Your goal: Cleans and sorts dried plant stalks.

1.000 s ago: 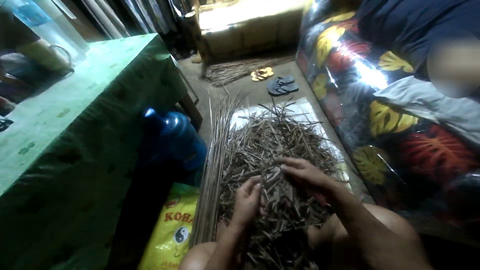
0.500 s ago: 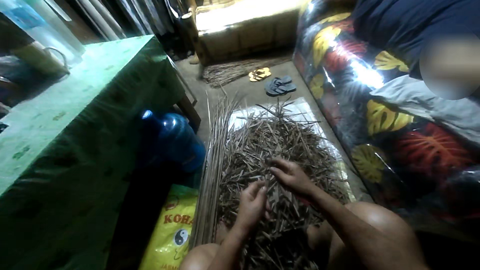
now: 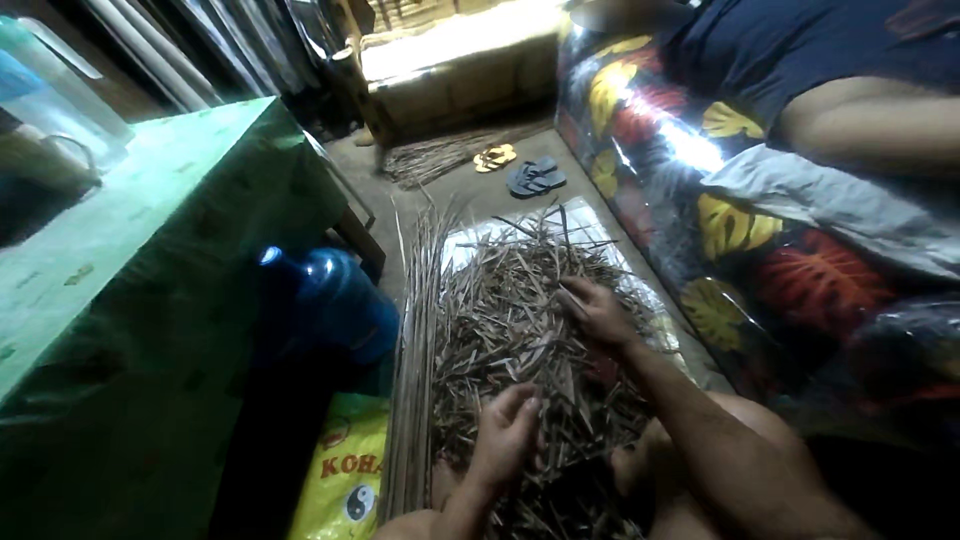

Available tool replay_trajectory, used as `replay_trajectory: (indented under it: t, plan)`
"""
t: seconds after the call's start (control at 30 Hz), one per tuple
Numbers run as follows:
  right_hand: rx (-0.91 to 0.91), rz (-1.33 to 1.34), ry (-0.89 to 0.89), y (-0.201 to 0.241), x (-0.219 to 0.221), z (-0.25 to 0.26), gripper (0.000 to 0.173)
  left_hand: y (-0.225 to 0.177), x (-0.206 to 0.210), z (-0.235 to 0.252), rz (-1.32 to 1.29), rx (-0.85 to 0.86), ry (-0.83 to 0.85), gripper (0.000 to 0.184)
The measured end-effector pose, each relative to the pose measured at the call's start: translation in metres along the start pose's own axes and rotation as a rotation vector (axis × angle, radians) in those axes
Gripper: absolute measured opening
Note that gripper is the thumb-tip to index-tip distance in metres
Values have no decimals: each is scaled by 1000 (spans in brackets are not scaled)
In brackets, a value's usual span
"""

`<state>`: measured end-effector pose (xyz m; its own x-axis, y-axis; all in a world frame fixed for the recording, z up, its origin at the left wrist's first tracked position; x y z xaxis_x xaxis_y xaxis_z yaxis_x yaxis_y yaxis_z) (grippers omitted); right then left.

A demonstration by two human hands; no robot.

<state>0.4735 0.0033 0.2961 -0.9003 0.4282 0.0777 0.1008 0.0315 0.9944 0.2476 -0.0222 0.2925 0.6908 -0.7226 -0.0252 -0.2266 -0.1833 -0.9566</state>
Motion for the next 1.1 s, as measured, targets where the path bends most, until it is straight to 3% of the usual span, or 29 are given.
replay_trajectory:
  t: [0.3,0.5,0.57,0.77,0.87,0.93,1.1]
  plan:
    - [52,122,-178,-1,-41,27,31,1,-3,-6,-45,42,130,26]
    - [105,212,-300,1,-68,32,29,-2,-9,-5,-94,38,111,24]
    - [174,233,-169,6,-59,25,31,-1,-11,1,-95,12,54,23]
    - [330,137,607,-1,10,-28,40,-2,-11,13,-84,-53,-47,21]
    - [366,150,717,-8,29,-41,29,-1,-8,17,-93,-75,-62,21]
    - [356,180,658,-9,28,-37,26,-1,-8,17,-93,-87,-64,22]
    - [355,240,237,3,3,-12,29,2,-5,10,-59,-146,94,20]
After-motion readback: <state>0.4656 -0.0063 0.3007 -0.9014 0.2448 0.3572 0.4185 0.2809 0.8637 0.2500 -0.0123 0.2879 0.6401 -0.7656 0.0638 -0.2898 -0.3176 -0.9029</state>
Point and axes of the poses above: each hand's wrist, its own z-axis towards the middle knuckle, its own x-axis out of the palm, y = z × x, the point moved 4 cm from there along z, towards the middle knuckle, and after that the axes turned 14 degrees about z, right-handed, at the moved point
